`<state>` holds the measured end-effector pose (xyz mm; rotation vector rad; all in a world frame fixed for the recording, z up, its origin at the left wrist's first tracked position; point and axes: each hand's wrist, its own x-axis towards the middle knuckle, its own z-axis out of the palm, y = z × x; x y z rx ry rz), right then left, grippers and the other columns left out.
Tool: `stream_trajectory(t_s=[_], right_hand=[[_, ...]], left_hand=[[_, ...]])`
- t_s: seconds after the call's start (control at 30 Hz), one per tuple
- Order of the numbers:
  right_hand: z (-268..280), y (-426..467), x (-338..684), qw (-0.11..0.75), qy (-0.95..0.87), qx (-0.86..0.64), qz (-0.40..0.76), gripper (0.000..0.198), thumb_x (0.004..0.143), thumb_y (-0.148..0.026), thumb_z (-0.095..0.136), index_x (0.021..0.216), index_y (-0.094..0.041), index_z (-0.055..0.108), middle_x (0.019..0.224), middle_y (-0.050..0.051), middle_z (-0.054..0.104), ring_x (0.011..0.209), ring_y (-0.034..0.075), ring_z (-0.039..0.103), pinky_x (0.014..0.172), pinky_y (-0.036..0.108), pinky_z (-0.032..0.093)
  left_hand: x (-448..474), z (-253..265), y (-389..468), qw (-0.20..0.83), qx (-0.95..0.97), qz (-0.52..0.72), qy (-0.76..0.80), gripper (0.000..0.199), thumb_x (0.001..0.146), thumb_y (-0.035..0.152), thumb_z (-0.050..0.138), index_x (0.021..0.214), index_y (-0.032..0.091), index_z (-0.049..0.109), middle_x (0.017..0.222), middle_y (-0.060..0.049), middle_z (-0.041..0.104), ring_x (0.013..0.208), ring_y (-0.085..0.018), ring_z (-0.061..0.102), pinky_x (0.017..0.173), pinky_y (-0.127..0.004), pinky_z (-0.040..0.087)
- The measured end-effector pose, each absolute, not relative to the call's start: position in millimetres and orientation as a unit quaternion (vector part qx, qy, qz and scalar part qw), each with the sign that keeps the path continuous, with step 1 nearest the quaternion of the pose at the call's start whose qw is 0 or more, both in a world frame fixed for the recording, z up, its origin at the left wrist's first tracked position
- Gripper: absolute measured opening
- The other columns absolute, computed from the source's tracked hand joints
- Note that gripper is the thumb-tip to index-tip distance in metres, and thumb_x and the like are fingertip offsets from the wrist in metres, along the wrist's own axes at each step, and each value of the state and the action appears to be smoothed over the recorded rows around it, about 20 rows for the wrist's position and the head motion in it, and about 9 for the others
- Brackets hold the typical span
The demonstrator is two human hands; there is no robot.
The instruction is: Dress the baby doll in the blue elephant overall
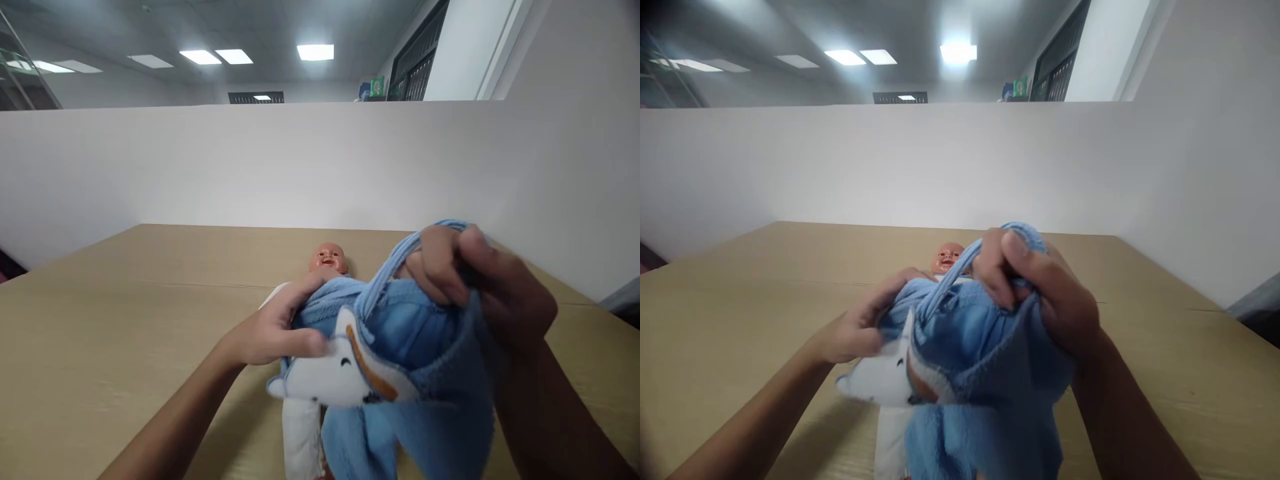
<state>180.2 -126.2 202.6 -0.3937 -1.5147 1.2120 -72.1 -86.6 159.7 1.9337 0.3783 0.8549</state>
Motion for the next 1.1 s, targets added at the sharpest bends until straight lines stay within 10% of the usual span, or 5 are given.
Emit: stream_trajectory(t_s=[0.3, 0.57, 0.77, 1.1], right_hand=[[202, -85, 219, 0.405, -0.874, -0.259, 0.076, 0.022, 0.102, -0.038, 0.07, 0.089, -0.024, 0.081, 0.095, 0.006, 0.07, 0.101, 0.024, 0.059, 0.089, 0.039, 0.047], [199, -95, 198, 0.316, -0.905, -0.271, 0.084, 0.014, 0.1, -0.033, 0.075, 0.111, -0.027, 0.079, 0.104, 0.002, 0.078, 0.099, 0.021, 0.07, 0.091, 0.034, 0.051], [184, -114, 196, 0.182, -0.926, -0.291, 0.158, 0.066, 0.083, -0.042, 0.093, 0.143, -0.032, 0.067, 0.126, 0.004, 0.076, 0.107, 0.027, 0.074, 0.082, 0.032, 0.056], [169, -105, 183, 0.176, -0.9, -0.362, 0.168, 0.015, 0.094, -0.011, 0.068, 0.088, -0.025, 0.067, 0.082, -0.003, 0.071, 0.065, 0.016, 0.057, 0.058, 0.029, 0.036]], left_hand=[[-50, 181, -65, 0.547, 0.682, 0.416, 0.25, 0.03, 0.099, 0.041, 0.075, 0.122, 0.026, 0.064, 0.084, 0.003, 0.064, 0.059, -0.007, 0.05, 0.054, -0.017, 0.043], [-60, 178, -51, 0.459, 0.691, 0.409, 0.381, 0.042, 0.1, 0.051, 0.07, 0.133, 0.027, 0.063, 0.068, 0.006, 0.061, 0.049, -0.008, 0.045, 0.041, -0.016, 0.034], [-69, 178, -48, 0.358, 0.713, 0.422, 0.431, 0.035, 0.104, 0.049, 0.063, 0.131, 0.027, 0.069, 0.065, 0.005, 0.056, 0.051, -0.01, 0.044, 0.042, -0.019, 0.033], [-88, 164, -28, 0.271, 0.776, 0.349, 0.45, 0.035, 0.108, 0.046, 0.05, 0.129, 0.026, 0.07, 0.095, -0.005, 0.079, 0.076, -0.019, 0.07, 0.069, -0.032, 0.056]])
